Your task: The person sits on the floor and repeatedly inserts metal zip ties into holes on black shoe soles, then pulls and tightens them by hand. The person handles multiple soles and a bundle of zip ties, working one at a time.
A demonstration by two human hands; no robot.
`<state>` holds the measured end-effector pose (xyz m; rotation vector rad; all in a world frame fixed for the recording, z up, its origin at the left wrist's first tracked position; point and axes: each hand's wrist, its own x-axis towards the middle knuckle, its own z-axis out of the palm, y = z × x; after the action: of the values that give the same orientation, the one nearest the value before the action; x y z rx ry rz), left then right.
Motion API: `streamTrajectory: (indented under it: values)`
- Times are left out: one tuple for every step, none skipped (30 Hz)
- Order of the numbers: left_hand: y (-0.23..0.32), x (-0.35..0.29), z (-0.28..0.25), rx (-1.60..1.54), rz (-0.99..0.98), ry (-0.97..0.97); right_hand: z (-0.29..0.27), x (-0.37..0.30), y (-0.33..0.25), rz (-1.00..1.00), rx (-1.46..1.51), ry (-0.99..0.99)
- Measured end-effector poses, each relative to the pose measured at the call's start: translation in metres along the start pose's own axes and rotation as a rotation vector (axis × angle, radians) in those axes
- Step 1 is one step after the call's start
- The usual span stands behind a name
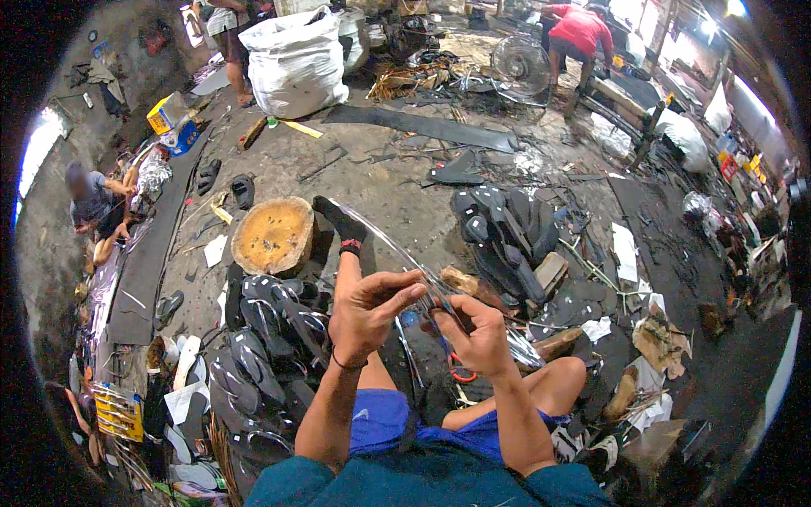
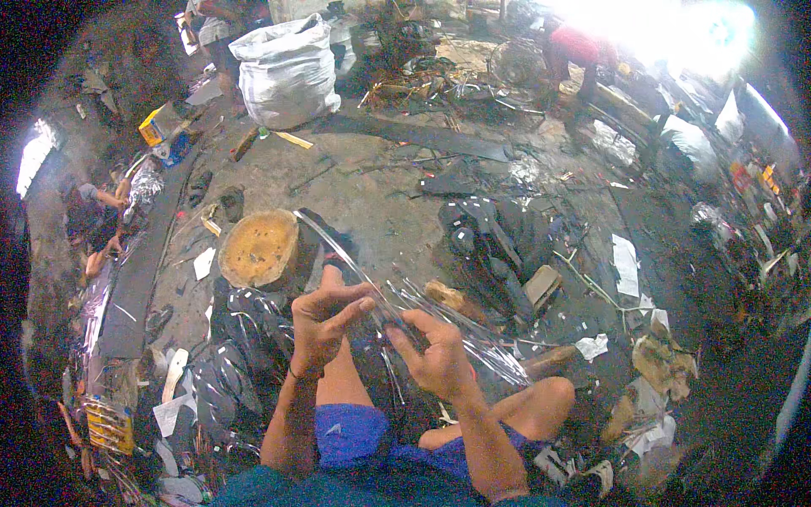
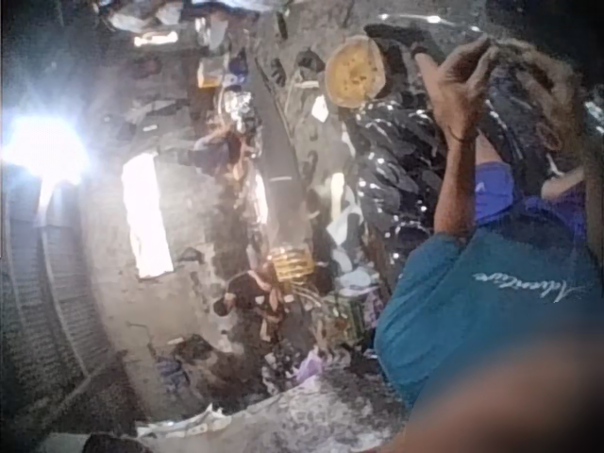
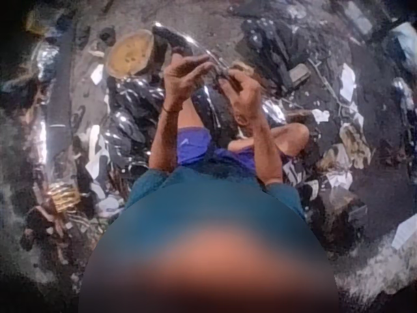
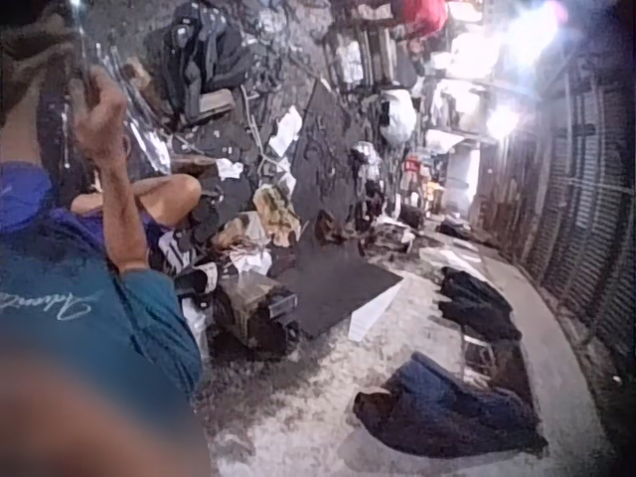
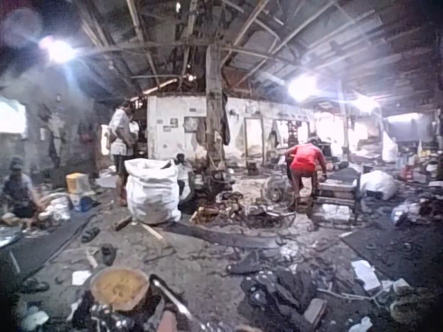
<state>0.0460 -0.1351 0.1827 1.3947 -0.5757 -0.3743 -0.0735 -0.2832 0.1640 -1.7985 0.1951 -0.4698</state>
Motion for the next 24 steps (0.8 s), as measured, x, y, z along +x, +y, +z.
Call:
streamTrajectory:
  values:
    - [0.001, 0.001, 0.000, 0.082, -0.034, 0.024, 0.000, 0.000, 0.002, 0.024, 0.038, -0.019]
    - [0.002, 0.001, 0.001, 0.102, -0.025, 0.005, 0.001, -0.001, 0.004, 0.059, 0.089, -0.037]
    - [0.005, 0.001, 0.003, 0.107, -0.094, 0.023, 0.004, -0.001, 0.006, 0.042, 0.077, -0.014]
    - [0.007, 0.001, 0.008, 0.015, -0.034, 0.054, 0.008, -0.001, 0.008, 0.034, 0.078, 0.011]
    - [0.010, -0.002, 0.014, -0.091, -0.051, 0.120, 0.012, 0.000, 0.010, 0.063, 0.106, 0.034]
    - [0.013, -0.003, 0.022, -0.199, -0.107, 0.178, 0.016, 0.000, 0.011, 0.043, 0.143, 0.057]
    - [0.016, -0.007, 0.029, -0.177, -0.048, 0.122, 0.021, 0.000, 0.011, 0.059, 0.207, 0.078]
    - [0.019, -0.010, 0.036, 0.006, -0.012, 0.100, 0.025, 0.001, 0.011, 0.078, 0.291, 0.085]
    - [0.024, -0.018, 0.038, 0.318, -0.074, 0.046, 0.028, 0.001, 0.011, 0.030, 0.222, 0.110]
    - [0.025, -0.018, 0.043, 0.339, -0.070, 0.057, 0.031, 0.001, 0.010, -0.009, 0.173, 0.121]
    - [0.026, -0.019, 0.045, 0.245, 0.025, 0.087, 0.032, 0.001, 0.010, -0.009, 0.138, 0.131]
    - [0.024, -0.018, 0.048, 0.133, -0.019, 0.104, 0.032, 0.001, 0.010, -0.057, 0.063, 0.130]
    - [0.021, -0.015, 0.048, 0.028, -0.037, 0.107, 0.031, 0.000, 0.012, -0.068, -0.001, 0.124]
    - [0.018, -0.011, 0.048, -0.072, -0.039, 0.101, 0.029, -0.002, 0.014, -0.090, -0.046, 0.118]
    - [0.013, -0.005, 0.047, -0.171, -0.041, 0.095, 0.026, -0.004, 0.018, -0.093, -0.172, 0.121]
    - [0.008, 0.000, 0.045, -0.307, -0.070, 0.134, 0.023, -0.006, 0.023, -0.116, -0.277, 0.133]
    - [0.003, 0.006, 0.042, -0.442, -0.102, 0.172, 0.019, -0.009, 0.029, -0.159, -0.371, 0.140]
    - [-0.002, 0.011, 0.039, -0.600, -0.122, 0.176, 0.015, -0.015, 0.037, -0.085, -0.297, 0.077]
    - [-0.004, 0.014, 0.033, -0.647, -0.173, 0.132, 0.010, -0.021, 0.044, -0.034, -0.213, 0.006]
    - [-0.006, 0.019, 0.029, -0.622, -0.177, 0.155, 0.006, -0.029, 0.051, -0.012, -0.093, -0.049]
    - [-0.006, 0.024, 0.024, -0.636, -0.140, 0.149, 0.007, -0.035, 0.058, 0.186, -0.062, -0.084]
    - [-0.006, 0.028, 0.021, -0.661, -0.119, 0.134, 0.003, -0.044, 0.063, 0.185, -0.016, -0.117]
    - [-0.005, 0.030, 0.021, -0.611, -0.021, 0.173, 0.003, -0.051, 0.067, 0.222, 0.054, -0.146]
    - [-0.003, 0.031, 0.021, -0.517, -0.035, 0.200, 0.002, -0.055, 0.068, 0.334, 0.079, -0.166]
